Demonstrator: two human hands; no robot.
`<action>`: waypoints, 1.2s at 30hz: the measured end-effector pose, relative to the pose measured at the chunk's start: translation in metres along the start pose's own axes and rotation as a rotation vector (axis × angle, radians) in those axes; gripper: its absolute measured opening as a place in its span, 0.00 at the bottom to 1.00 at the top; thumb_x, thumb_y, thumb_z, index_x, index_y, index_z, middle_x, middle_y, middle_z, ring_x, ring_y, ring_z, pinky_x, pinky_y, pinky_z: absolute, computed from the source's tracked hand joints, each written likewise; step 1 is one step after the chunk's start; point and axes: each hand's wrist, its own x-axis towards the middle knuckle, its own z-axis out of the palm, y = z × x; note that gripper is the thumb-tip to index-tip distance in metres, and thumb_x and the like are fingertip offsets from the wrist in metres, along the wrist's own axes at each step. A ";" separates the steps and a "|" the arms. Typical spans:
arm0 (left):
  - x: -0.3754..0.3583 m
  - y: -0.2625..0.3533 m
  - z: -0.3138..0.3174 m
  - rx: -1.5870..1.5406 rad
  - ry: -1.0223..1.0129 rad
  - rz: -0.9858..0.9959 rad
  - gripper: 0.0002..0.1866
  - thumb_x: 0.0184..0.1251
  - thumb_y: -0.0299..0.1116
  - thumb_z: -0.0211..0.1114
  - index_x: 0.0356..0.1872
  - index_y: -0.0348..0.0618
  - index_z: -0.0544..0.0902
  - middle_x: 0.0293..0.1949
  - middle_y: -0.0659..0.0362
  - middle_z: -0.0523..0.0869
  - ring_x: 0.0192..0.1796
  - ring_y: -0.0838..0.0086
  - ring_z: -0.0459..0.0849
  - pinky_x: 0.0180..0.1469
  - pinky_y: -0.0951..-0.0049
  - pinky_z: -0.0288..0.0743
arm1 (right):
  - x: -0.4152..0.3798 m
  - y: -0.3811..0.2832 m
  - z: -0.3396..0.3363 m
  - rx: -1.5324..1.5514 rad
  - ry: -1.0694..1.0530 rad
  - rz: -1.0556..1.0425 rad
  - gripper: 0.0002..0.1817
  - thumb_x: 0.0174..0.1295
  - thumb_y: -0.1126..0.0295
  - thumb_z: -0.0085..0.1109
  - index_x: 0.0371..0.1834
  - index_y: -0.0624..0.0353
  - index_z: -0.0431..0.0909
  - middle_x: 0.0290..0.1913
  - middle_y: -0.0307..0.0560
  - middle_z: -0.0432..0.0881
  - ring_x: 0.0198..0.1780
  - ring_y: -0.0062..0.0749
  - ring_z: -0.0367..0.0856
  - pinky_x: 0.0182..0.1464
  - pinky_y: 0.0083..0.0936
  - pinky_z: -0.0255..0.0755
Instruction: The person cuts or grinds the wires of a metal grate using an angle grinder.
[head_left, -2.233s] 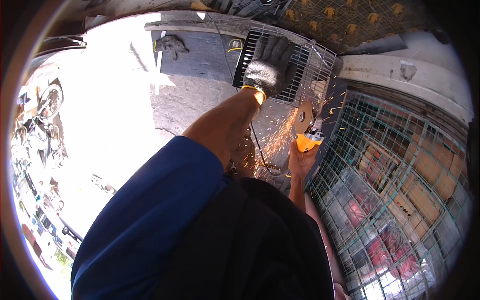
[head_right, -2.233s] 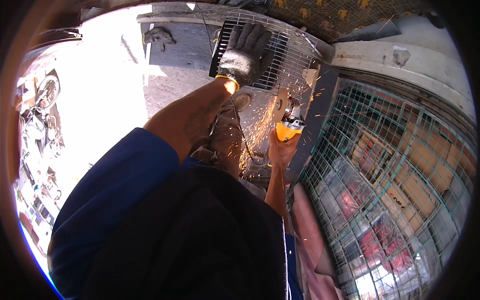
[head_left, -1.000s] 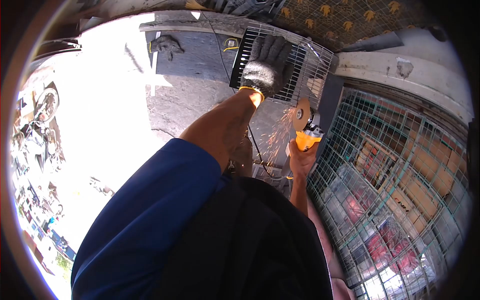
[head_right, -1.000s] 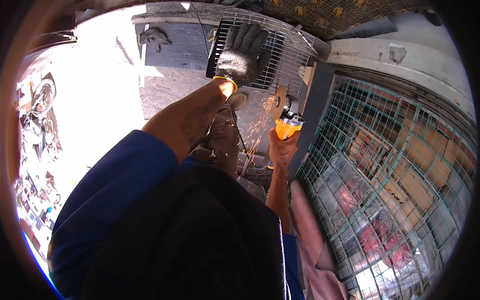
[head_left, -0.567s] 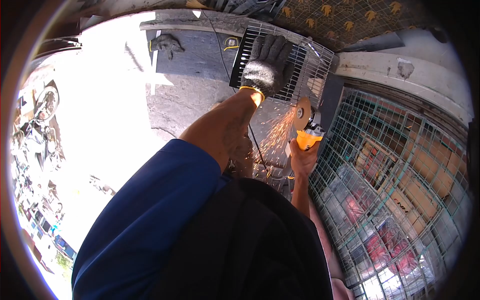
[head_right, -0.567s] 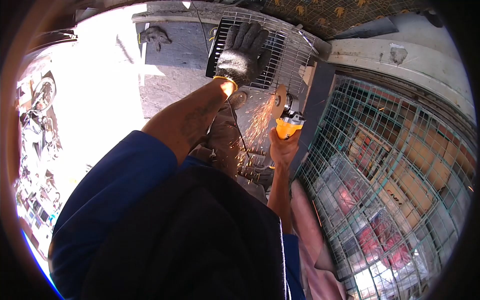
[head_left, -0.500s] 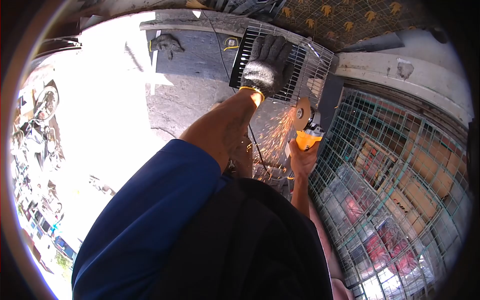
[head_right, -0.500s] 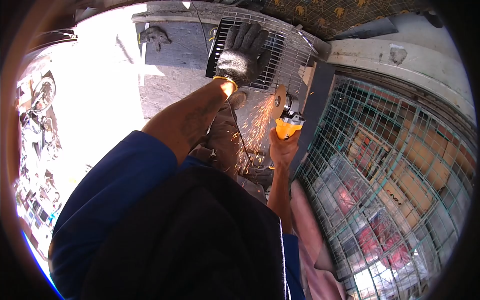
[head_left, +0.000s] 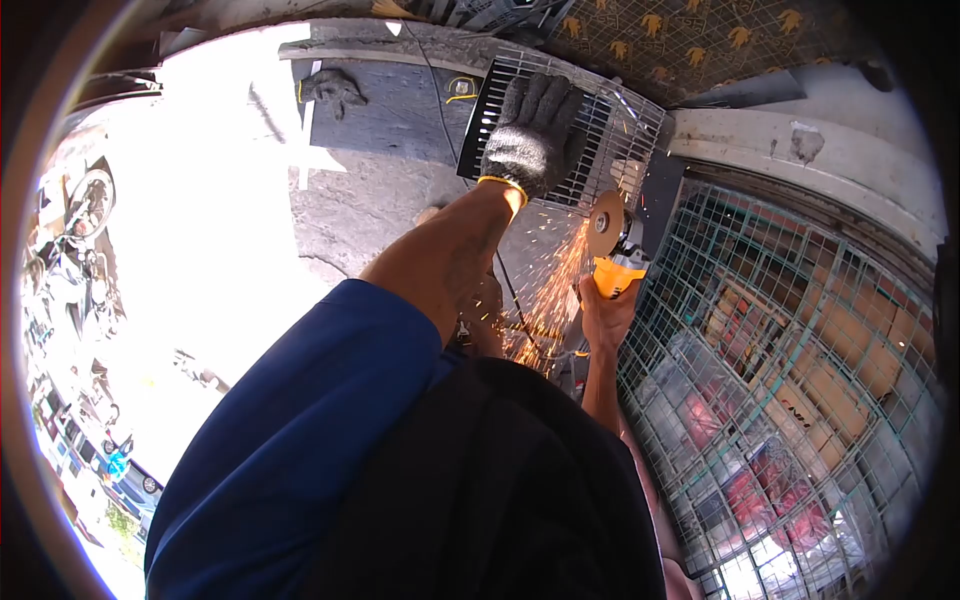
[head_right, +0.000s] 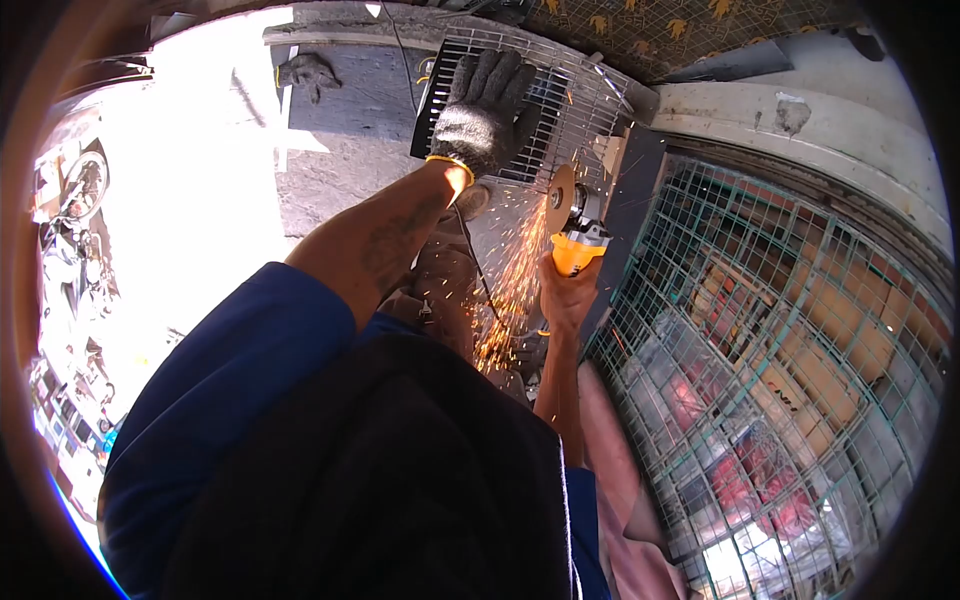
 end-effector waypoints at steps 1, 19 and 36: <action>0.000 0.000 0.000 0.000 0.001 0.000 0.32 0.77 0.49 0.66 0.77 0.45 0.77 0.79 0.46 0.75 0.84 0.44 0.67 0.86 0.36 0.51 | 0.000 0.000 0.001 0.117 -0.031 0.039 0.30 0.64 0.71 0.75 0.67 0.63 0.72 0.45 0.43 0.86 0.40 0.25 0.85 0.44 0.26 0.82; -0.001 0.001 -0.001 -0.007 -0.003 -0.017 0.32 0.78 0.49 0.64 0.78 0.45 0.76 0.80 0.45 0.73 0.84 0.43 0.66 0.87 0.36 0.51 | -0.007 -0.024 0.001 -0.174 0.026 0.106 0.28 0.62 0.72 0.77 0.62 0.64 0.73 0.45 0.44 0.84 0.39 0.27 0.84 0.44 0.29 0.81; -0.001 0.001 0.001 0.009 -0.026 -0.006 0.33 0.78 0.50 0.65 0.79 0.46 0.76 0.81 0.46 0.73 0.85 0.44 0.65 0.87 0.37 0.50 | 0.003 -0.017 0.002 -0.079 0.041 -0.007 0.28 0.62 0.70 0.76 0.62 0.61 0.74 0.41 0.43 0.88 0.35 0.24 0.85 0.39 0.27 0.83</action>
